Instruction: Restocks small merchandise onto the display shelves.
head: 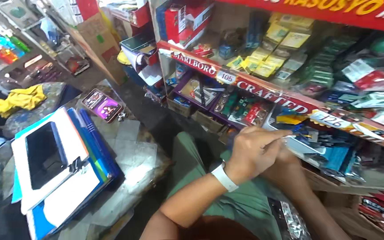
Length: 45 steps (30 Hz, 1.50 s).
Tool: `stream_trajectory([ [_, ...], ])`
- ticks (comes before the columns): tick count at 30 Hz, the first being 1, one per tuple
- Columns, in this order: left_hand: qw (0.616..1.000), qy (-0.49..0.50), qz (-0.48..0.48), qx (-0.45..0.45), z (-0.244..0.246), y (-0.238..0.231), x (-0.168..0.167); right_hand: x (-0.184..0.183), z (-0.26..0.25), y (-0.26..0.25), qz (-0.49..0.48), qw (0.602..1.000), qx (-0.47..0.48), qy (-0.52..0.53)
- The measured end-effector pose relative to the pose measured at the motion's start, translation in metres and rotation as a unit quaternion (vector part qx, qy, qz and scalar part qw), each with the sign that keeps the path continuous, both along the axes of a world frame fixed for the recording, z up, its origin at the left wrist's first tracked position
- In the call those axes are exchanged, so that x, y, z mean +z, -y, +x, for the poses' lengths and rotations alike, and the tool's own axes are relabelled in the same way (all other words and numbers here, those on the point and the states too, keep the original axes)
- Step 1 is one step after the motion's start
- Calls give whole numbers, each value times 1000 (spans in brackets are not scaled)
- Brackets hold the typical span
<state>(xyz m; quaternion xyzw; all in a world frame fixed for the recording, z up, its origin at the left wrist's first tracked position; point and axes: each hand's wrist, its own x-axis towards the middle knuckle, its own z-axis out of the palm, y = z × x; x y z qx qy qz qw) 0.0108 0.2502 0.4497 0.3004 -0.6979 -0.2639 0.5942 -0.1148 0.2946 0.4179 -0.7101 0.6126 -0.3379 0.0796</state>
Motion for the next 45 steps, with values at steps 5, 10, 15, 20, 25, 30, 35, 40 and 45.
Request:
stream_trajectory([
  [5, 993, 101, 65, -20, -1, 10, 18, -2, -4, 12, -28, 997, 50, -46],
  [10, 977, 89, 152, -122, 32, 26, 15, 23, -19, 25, 84, 982, 26, 167],
  [15, 927, -61, 342, -139, 31, 16, -13, 35, -3, 33, 85, 949, -49, 300],
  [20, 913, -124, 377, -93, 30, 13, -14, 35, 15, 41, 142, 863, -104, 474],
  [25, 866, -158, 448, -158, 40, 7, -15, 11, 10, 46, 163, 831, -120, 519],
  [30, 823, -155, 500, -221, 35, -6, -23, -21, 0, -28, 353, 765, -118, 526],
  [35, 832, -128, 496, -210, 31, -9, -36, -22, -51, 33, 152, 942, -75, 288],
  [40, 854, -73, 467, -218, 10, -9, -38, 47, -45, 28, 210, 956, 22, 204],
  [45, 859, -100, 449, -224, 20, -11, -40, 43, -56, 37, 328, 884, 2, 333],
])
